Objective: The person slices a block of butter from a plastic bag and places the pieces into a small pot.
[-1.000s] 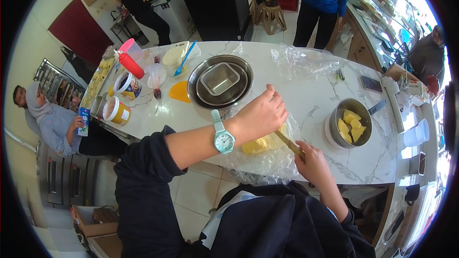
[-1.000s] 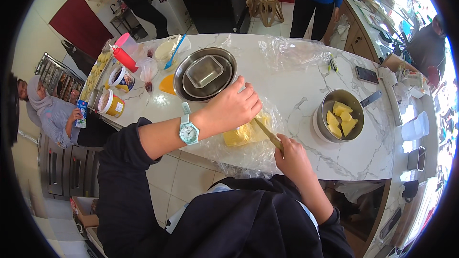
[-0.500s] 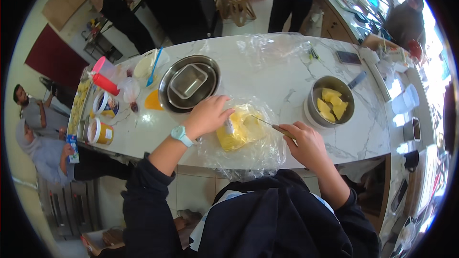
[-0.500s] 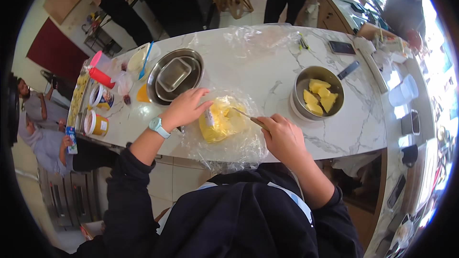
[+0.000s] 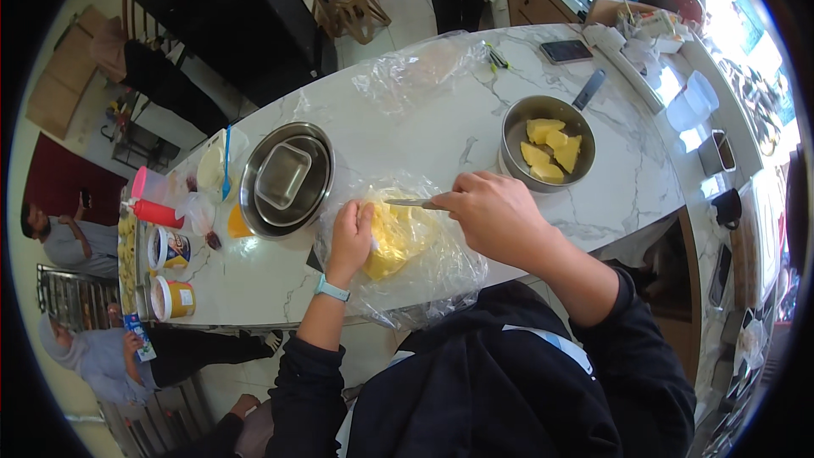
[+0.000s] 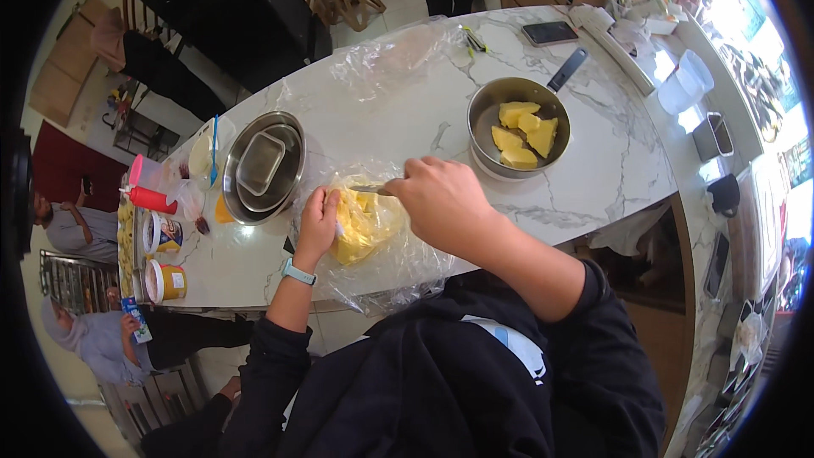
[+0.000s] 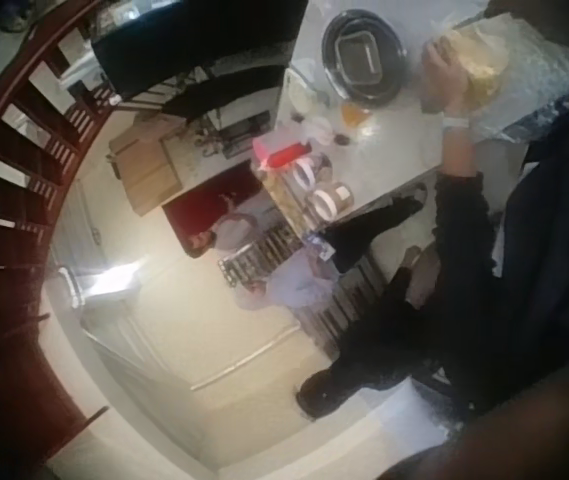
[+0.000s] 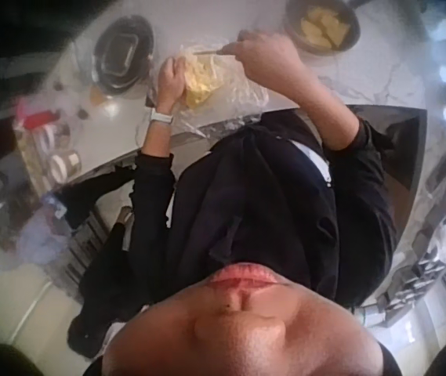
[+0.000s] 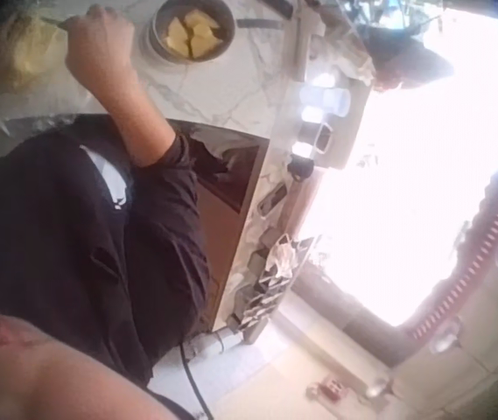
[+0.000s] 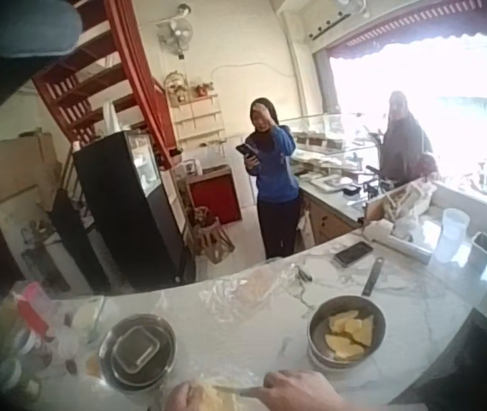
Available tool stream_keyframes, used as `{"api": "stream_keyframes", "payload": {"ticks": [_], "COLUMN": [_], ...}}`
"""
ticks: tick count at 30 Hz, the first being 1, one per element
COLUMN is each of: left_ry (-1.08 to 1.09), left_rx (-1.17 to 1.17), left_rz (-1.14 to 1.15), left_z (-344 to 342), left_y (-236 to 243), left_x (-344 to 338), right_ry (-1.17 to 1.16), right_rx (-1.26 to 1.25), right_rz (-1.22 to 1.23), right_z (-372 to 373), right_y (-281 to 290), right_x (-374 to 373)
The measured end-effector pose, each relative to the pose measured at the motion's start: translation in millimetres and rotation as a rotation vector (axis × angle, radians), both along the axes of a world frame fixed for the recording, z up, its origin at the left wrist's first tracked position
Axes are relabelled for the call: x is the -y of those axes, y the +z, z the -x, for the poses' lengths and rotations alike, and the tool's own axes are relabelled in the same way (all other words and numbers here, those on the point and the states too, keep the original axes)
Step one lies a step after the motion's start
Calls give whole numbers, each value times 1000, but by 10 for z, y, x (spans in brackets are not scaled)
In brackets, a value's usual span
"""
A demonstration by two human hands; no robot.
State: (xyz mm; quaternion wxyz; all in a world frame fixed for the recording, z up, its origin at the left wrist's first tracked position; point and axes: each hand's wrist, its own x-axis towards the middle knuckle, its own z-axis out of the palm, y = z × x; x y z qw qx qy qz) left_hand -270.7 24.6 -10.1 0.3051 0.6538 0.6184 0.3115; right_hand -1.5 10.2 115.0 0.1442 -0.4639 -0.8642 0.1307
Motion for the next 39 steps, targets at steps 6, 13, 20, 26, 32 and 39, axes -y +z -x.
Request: {"api": "stream_keyframes", "payload": {"ticks": [6, 13, 20, 26, 32, 39], "left_ry": [32, 15, 50, -1, 34, 23], "left_rx": [-42, -104, -80, -106, -34, -77], "left_rz": [-246, -229, -282, -356, -289, -273], "left_z": [23, 5, -16, -120, -178, -161], "left_y": [-149, -103, -180, 98, -31, -39], "left_x": [-6, 15, 9, 118, 151, 187], "right_ry": [181, 250, 320, 296, 239, 229], "right_rx": [142, 303, 288, 420, 303, 380], "right_rz": [-197, -102, -229, -186, -270, -84], "right_z": [238, 67, 298, 59, 110, -4], "right_y": [-48, 249, -1, 219, 186, 147], "right_x": [-185, -223, -309, -136, -80, -20]}}
